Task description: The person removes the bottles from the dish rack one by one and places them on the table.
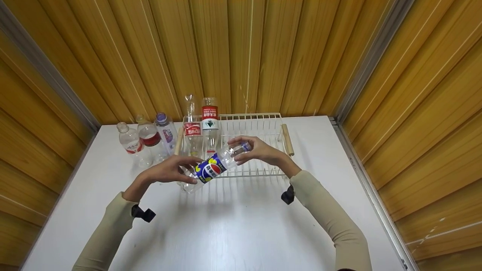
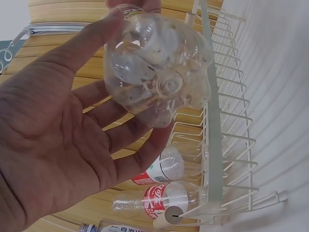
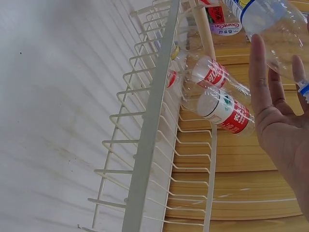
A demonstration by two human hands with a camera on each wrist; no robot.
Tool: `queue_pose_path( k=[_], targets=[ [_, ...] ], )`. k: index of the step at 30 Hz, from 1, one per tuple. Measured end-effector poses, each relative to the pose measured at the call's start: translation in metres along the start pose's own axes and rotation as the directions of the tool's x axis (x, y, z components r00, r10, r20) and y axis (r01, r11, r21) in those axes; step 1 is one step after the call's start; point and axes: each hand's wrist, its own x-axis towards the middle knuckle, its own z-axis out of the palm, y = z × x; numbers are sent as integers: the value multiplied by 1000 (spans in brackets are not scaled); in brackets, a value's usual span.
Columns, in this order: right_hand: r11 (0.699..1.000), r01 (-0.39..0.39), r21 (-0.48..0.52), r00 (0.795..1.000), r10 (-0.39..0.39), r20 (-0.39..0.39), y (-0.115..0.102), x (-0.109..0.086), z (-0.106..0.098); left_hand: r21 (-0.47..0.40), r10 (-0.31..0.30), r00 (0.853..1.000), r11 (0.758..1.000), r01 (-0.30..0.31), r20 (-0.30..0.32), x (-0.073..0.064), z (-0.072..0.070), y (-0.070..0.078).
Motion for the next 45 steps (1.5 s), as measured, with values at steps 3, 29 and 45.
queue_pose_path(
  k=[3,29,45],
  targets=[
    [999,32,11,999,-33,17,2,-2,-6,-4,23,1000,1000,-23,-2,-4,-3,-2],
    [999,-46,-29,954,35,-298,62,-70,-125,-211,-228,900,965,157,-370,-88,-34,-63],
    [980,-195,-43,925,169,-340,80,-85,-136,-358,-396,756,906,228,-521,-133,-39,-112]
  ],
)
